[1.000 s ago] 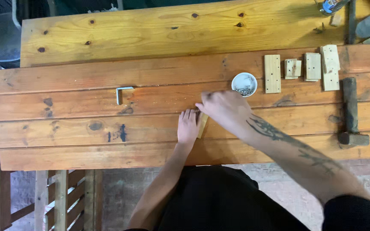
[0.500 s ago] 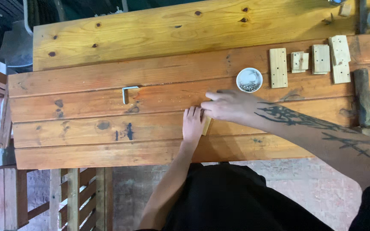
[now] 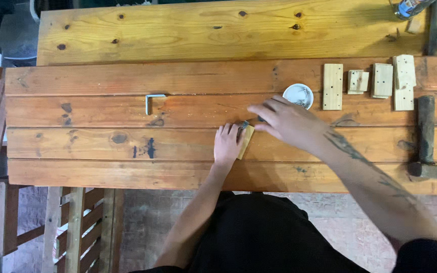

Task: The person attaches metal brackets to small wooden blocks using a screwdriver and screws. They position each bracket, insert screws, and tighten them, repeating the process for multiple blocks on a wooden workbench.

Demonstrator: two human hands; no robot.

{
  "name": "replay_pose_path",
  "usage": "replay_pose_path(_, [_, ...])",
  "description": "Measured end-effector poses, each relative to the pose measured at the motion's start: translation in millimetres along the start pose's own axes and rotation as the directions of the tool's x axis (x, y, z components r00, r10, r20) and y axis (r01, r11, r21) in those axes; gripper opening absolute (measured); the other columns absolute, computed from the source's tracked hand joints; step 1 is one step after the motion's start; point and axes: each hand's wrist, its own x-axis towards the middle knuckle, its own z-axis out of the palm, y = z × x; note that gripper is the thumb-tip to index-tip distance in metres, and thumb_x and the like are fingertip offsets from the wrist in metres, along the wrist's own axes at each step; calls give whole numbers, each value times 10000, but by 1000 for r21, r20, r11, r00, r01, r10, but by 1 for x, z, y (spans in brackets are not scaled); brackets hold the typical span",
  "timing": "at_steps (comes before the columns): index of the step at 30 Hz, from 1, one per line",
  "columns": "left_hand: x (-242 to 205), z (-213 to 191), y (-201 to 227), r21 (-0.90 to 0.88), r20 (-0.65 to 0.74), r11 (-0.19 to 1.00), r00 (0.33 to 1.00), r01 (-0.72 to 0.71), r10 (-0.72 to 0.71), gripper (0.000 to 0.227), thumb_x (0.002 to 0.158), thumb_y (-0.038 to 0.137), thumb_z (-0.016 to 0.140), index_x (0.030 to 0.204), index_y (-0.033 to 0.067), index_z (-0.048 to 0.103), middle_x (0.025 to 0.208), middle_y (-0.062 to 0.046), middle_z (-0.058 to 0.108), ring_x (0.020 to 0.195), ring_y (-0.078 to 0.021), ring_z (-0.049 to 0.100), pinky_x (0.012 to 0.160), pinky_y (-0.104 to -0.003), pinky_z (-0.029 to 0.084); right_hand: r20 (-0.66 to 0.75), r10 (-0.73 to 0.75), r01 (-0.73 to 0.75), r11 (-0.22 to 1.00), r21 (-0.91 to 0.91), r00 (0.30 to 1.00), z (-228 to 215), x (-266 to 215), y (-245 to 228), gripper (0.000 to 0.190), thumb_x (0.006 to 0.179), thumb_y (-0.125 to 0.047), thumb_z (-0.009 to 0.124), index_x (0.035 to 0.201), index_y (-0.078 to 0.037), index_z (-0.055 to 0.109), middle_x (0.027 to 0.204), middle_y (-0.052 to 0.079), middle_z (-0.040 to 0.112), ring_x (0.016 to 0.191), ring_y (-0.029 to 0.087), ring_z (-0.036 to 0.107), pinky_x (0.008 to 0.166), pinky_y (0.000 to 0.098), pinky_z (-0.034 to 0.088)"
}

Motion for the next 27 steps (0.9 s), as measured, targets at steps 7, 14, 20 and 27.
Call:
replay_pose_path(7, [4,-14,9,-3,-29,1000,1000,4,-4,242,961,337,688,890,110,645,850,-86,601,800,-298,633,728,-393,521,-532,399,-160,885,438,747,63,-1,-1,607,875,-176,853,1394,-135,540,1084,28,769,969,207,748,851,343,595])
replay_pose_path(14, [6,-17,11,-25,3,1000,1000,9,-9,202,962,291,692,874,116,645,846,-76,595,790,-278,626,729,-381,515,-762,288,-107,954,280,580,54,-17,-21,278,901,-67,816,1123,-68,649,905,36,760,782,264,756,713,359,622])
replay_pose_path(20, [8,-23,13,-90,23,996,999,27,-25,236,983,295,675,868,95,625,838,-99,598,796,-302,624,730,-399,507,-857,251,-107,968,227,450,48,-21,-35,268,848,-84,886,983,-73,655,883,-12,770,760,188,762,750,281,613])
replay_pose_path(27, [6,-15,10,-137,-38,991,999,-4,-2,231,928,233,721,793,125,568,772,-49,533,748,-245,576,716,-339,474,-815,289,-250,951,183,502,73,-14,-29,210,883,-200,849,1000,-154,680,829,-33,743,690,208,747,643,300,601])
